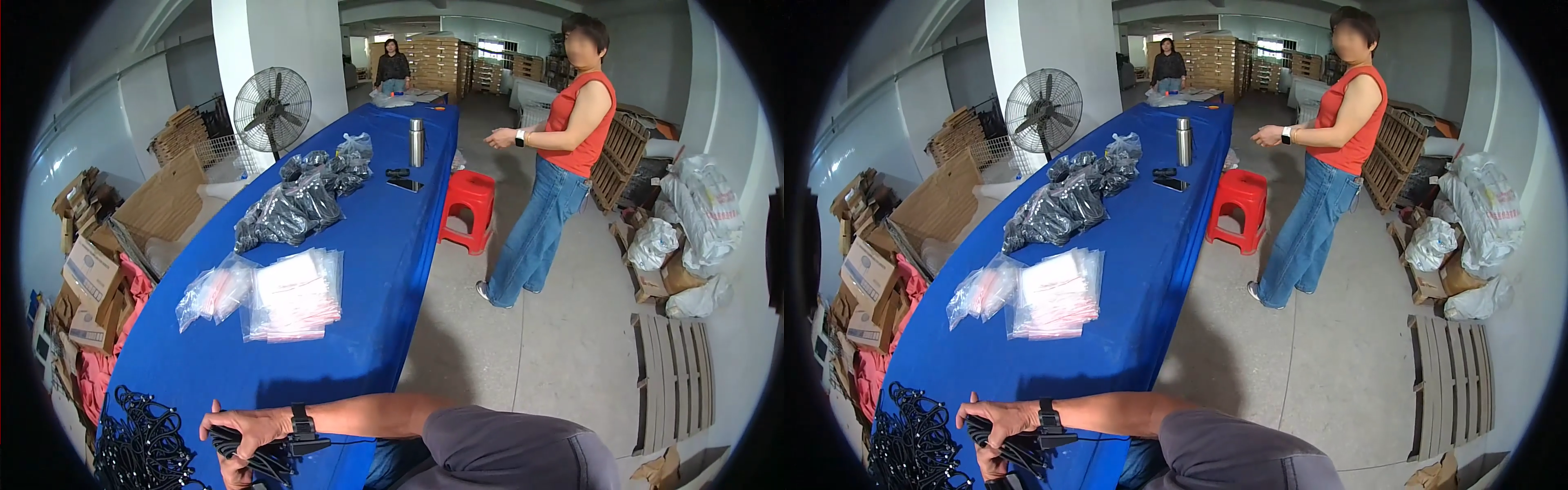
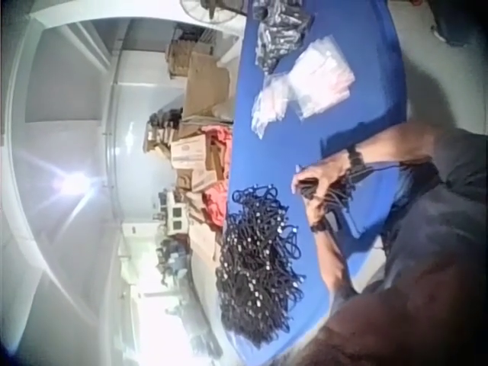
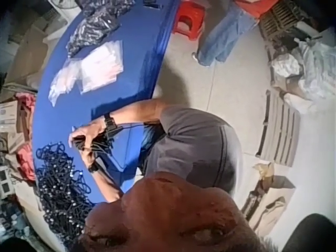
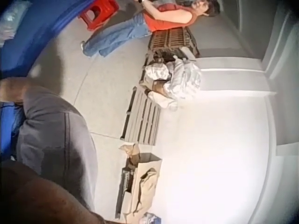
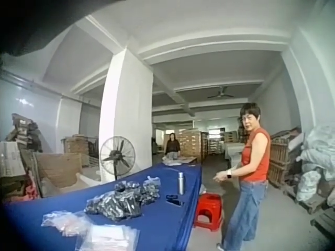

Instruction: The person gathers several black elastic cords into a bundle, winds them into a coil, and slides the bundle into a clear plastic bag. They then repeat the process, gathering and bagging a second bundle of cords on the blue table.

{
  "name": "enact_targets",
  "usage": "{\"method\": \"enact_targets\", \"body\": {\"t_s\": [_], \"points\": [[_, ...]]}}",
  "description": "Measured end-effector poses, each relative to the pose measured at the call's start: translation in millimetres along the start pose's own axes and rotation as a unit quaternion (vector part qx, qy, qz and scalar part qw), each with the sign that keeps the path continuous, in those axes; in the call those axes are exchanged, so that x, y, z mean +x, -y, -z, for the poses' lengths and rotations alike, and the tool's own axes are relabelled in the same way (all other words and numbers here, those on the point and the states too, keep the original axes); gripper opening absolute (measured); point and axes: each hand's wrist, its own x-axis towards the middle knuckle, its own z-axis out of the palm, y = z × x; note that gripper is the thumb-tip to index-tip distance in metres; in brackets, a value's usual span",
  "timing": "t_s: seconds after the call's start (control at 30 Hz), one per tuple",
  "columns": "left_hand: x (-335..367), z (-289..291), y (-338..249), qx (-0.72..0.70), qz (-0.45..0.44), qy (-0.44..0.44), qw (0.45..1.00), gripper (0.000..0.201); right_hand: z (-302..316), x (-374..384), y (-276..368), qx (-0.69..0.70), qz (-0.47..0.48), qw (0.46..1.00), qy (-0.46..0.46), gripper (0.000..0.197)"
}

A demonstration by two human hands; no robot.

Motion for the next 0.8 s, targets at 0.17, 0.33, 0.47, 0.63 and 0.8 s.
{"method": "enact_targets", "body": {"t_s": [0.17,0.33,0.47,0.63,0.8], "points": [[6.3,3.6,4.3,0.044,-0.026,-0.018,0.999,0.074,25.7,-6.5,2.9,-0.103,0.005,0.994,0.024,0.073],[10.5,-5.8,4.5,0.09,-0.076,-0.073,0.99,0.072,43.7,-4.6,-6.5,-0.198,0.065,0.978,-0.015,0.082],[14.2,-37.7,1.7,0.124,-0.14,-0.176,0.967,0.07,38.7,-4.6,-19.7,-0.38,0.066,0.914,-0.127,0.085],[18.8,-53.2,2.5,0.143,-0.18,-0.259,0.938,0.069,28.7,4.3,-43.5,-0.507,0.16,0.792,-0.301,0.079],[28.8,-59.5,6.8,0.19,-0.222,-0.296,0.909,0.069,38.1,17.6,-47.9,-0.523,0.154,0.778,-0.311,0.071]]}}
